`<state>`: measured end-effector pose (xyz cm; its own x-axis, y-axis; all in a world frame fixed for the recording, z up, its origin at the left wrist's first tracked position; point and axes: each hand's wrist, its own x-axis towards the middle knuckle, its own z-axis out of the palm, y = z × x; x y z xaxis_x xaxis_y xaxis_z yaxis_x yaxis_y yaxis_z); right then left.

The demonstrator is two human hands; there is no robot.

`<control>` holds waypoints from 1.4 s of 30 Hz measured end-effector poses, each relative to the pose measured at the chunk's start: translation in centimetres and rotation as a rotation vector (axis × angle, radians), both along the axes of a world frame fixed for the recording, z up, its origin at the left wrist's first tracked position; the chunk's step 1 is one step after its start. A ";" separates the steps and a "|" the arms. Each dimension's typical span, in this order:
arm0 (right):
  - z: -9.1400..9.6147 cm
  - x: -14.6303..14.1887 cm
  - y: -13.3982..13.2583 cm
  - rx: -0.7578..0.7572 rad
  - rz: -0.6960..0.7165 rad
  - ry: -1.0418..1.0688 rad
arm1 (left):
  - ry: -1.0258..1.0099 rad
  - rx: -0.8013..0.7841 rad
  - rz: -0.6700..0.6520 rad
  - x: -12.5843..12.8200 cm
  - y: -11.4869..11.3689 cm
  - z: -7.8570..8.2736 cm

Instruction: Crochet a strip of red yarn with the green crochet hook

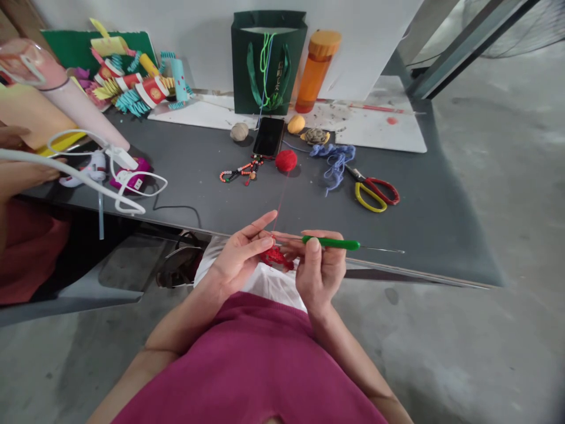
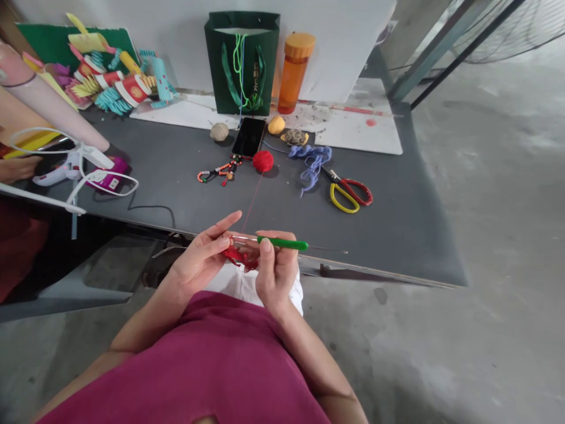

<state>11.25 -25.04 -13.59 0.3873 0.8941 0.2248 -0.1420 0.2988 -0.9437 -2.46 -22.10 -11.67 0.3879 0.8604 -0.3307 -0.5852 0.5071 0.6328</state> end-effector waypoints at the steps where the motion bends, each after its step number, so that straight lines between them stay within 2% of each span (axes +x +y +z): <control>1: 0.0 0.1 0.1 -0.010 0.027 0.031 | -0.009 -0.001 -0.014 0.0 0.0 0.0; 7: -0.1 0.5 0.9 -0.132 0.255 0.267 | -0.055 0.032 -0.074 0.2 -0.2 0.1; 10: -0.3 0.1 1.1 -0.134 0.300 0.323 | 0.028 0.090 -0.027 0.5 -0.4 0.1; 18: -0.4 -0.6 1.0 -0.095 0.236 0.314 | 0.268 0.326 0.148 0.5 -0.6 0.0; 20: -0.4 -0.3 0.9 -0.051 0.269 0.298 | 0.312 0.380 0.170 0.3 -0.6 0.0; 24: -1.1 0.9 1.3 -0.005 0.434 0.196 | 0.317 0.407 0.218 -0.2 -0.4 0.3; 27: -2.0 1.6 2.2 -0.043 0.445 0.203 | 0.225 0.386 0.247 -0.5 -0.4 1.0; 31: -2.6 1.6 3.6 -0.216 0.461 0.254 | 0.065 0.312 0.139 -0.2 -0.8 1.8; 35: -2.2 1.5 5.4 -0.237 0.425 0.312 | -0.013 0.249 0.030 0.6 -1.5 1.6; 42: -2.6 2.3 11.6 -0.304 0.476 0.433 | -0.026 0.184 -0.127 1.6 -2.7 1.0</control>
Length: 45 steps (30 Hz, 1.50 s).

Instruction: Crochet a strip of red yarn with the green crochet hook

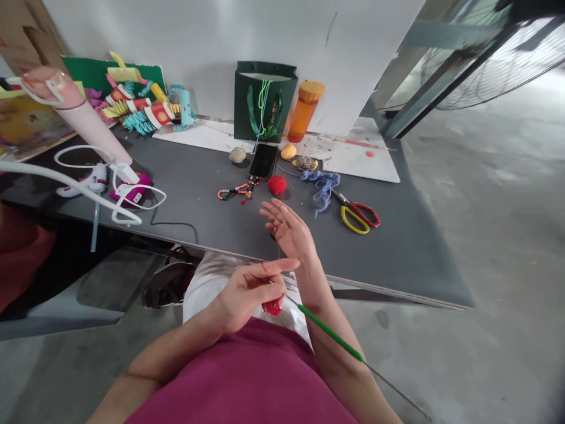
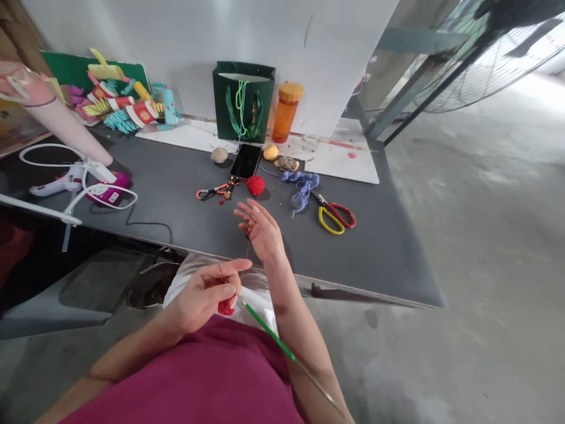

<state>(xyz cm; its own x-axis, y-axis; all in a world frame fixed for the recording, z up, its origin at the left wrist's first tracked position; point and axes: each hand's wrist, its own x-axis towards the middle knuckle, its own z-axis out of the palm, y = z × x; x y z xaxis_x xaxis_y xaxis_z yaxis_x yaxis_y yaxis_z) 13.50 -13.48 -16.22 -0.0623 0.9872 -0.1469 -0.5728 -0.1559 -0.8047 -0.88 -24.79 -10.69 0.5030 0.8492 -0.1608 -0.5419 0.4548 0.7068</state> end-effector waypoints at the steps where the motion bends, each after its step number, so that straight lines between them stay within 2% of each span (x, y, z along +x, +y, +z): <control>1: -0.2 0.0 0.8 -0.013 -0.006 0.018 | -0.006 0.006 -0.032 0.1 -0.1 0.0; 4: -0.6 -0.4 2.9 -0.050 -0.018 0.035 | -0.019 0.024 -0.094 0.2 -0.3 -0.1; 8: -1.1 -1.2 4.9 -0.096 -0.042 0.003 | -0.029 0.030 -0.095 0.2 -0.3 -0.3; 13: -1.7 -1.6 6.0 -0.033 -0.182 -0.065 | -0.059 0.049 -0.096 0.2 -0.3 -0.2; 15: -2.0 -1.7 5.9 0.055 -0.255 -0.191 | -0.063 0.050 -0.089 0.2 -0.3 -0.1; 18: -2.4 -2.0 5.4 0.222 -0.355 -0.552 | -0.060 0.046 -0.105 0.3 -0.3 0.0; 20: -2.4 -2.4 5.1 0.293 -0.411 -0.719 | -0.055 0.049 -0.127 0.3 -0.3 -0.1; 24: -1.9 -3.2 4.0 0.451 -0.535 -0.984 | -0.041 0.044 -0.135 0.4 -0.5 -0.4; 26: -1.5 -3.5 3.3 0.486 -0.545 -1.128 | -0.032 0.036 -0.126 0.5 -0.5 -0.5; 31: -0.6 -3.9 0.9 0.639 -0.387 -1.369 | 0.000 0.029 -0.140 0.3 -0.4 -0.7; 36: -0.2 -4.2 -1.6 0.867 -0.205 -1.425 | 0.023 0.047 -0.156 0.3 -0.3 -0.6; 42: 0.4 -4.9 -3.8 0.955 0.143 -1.291 | 0.024 0.042 -0.150 0.3 -0.4 -0.6; 45: 1.5 -5.1 -5.0 0.897 0.284 -1.099 | 0.031 0.057 -0.172 0.2 -0.5 -0.8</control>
